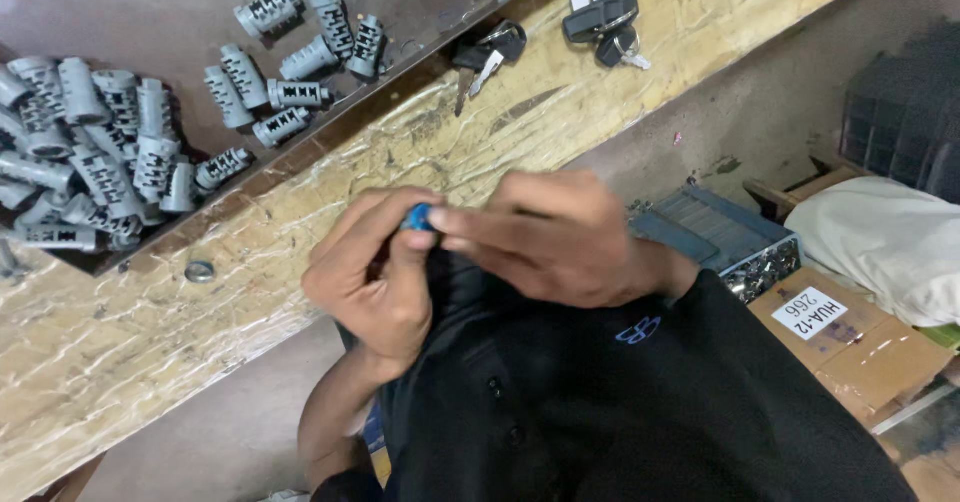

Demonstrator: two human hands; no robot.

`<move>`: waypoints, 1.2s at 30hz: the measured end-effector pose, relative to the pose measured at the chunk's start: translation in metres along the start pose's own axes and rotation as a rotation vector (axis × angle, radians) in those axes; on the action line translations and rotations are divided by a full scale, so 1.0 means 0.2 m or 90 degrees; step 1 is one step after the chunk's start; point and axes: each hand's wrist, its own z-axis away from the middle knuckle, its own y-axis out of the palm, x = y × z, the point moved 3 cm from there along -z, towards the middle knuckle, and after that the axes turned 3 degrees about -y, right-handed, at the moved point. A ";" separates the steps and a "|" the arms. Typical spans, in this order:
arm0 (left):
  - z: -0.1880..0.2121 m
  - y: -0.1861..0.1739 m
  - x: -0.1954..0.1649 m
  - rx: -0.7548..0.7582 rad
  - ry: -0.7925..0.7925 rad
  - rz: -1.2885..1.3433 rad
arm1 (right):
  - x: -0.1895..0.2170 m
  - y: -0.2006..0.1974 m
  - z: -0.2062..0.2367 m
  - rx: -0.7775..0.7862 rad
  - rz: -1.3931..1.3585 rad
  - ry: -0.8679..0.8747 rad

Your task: The person sits at a workbench assembling lock cylinders, picking small pins and springs from a tray and pressing them into lock plugs by hand. They test each assembled cylinder with a key, place finished cylinders into a tray, and reach for parts from bins of gray and blue components.

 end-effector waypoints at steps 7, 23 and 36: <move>-0.01 -0.07 0.04 -0.060 0.079 -0.088 | -0.14 -0.03 -0.11 -0.177 0.300 0.223; -0.11 -0.13 0.02 0.155 0.045 0.031 | -0.11 0.06 0.06 -0.369 -0.485 0.302; -0.11 -0.10 0.06 0.088 0.120 0.031 | 0.05 0.07 -0.11 -0.030 0.129 -0.159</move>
